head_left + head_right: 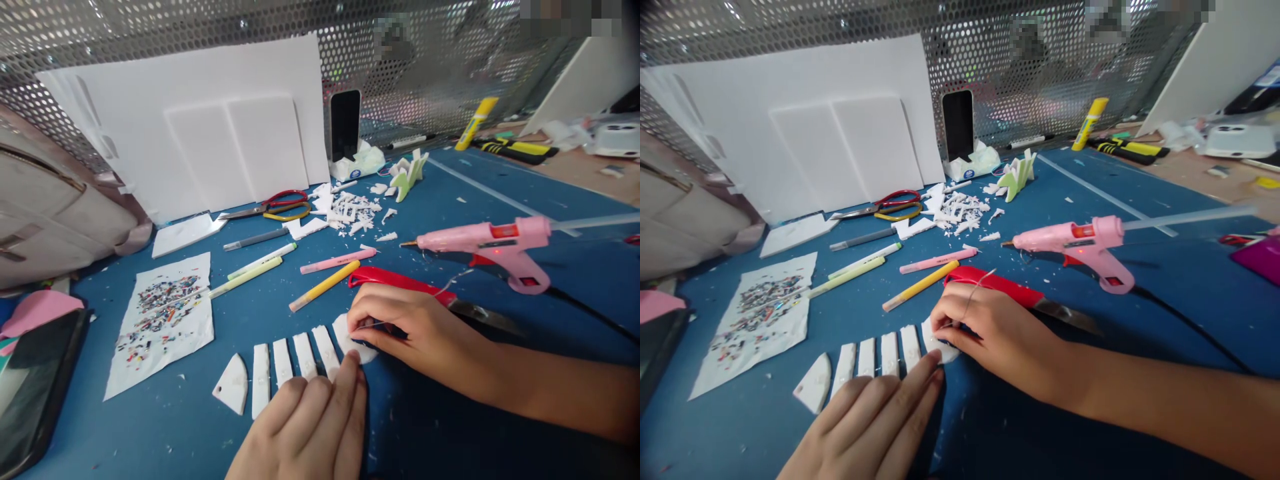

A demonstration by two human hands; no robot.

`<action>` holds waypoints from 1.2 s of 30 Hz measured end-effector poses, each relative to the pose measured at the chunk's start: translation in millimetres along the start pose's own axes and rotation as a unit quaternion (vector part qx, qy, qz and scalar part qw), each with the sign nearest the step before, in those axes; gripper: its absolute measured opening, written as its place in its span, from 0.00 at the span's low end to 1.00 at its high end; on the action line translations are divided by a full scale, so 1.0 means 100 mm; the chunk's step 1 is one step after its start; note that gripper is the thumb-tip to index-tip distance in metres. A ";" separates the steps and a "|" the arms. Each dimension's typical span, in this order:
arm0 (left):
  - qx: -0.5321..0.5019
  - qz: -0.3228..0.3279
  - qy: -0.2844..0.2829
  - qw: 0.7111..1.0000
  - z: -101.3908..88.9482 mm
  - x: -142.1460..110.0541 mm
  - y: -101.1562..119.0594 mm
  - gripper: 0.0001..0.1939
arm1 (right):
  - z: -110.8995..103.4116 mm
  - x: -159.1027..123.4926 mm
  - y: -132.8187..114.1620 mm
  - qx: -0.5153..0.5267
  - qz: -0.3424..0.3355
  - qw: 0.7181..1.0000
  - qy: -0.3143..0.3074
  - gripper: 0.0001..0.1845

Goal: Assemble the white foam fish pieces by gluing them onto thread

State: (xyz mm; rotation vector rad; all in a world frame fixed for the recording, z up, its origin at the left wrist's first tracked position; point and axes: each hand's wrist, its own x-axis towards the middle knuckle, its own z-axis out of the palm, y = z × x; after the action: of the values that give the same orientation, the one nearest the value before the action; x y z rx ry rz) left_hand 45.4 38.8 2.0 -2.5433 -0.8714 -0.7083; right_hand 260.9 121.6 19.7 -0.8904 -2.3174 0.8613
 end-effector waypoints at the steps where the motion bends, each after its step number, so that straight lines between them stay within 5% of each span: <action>1: -0.001 0.001 -0.003 1.000 0.01 -0.01 0.00 0.26 | 0.00 0.00 0.00 -0.003 -0.001 1.000 -0.002 0.08; 11: -0.005 0.007 -0.051 0.999 -0.08 0.01 -0.02 0.25 | 0.05 0.00 0.00 -0.005 -0.002 1.000 0.007 0.08; 20: -0.005 0.011 -0.008 1.000 0.00 -0.02 -0.01 0.24 | 0.06 0.03 -0.01 -0.007 -0.026 1.000 0.004 0.11; 26: -0.002 0.011 -0.066 0.998 -0.13 0.03 -0.03 0.25 | 0.05 0.01 -0.02 -0.015 -0.067 0.998 0.009 0.11; 36: 0.000 0.013 -0.071 0.997 -0.11 -0.01 -0.03 0.26 | 0.05 0.02 -0.03 -0.039 -0.085 0.996 0.004 0.11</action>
State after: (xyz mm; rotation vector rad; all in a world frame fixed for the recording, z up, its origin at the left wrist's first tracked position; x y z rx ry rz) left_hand 39.3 35.0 11.1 -2.6259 -0.8816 -0.5252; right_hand 255.0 119.7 19.2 -0.7139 -2.3935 0.6993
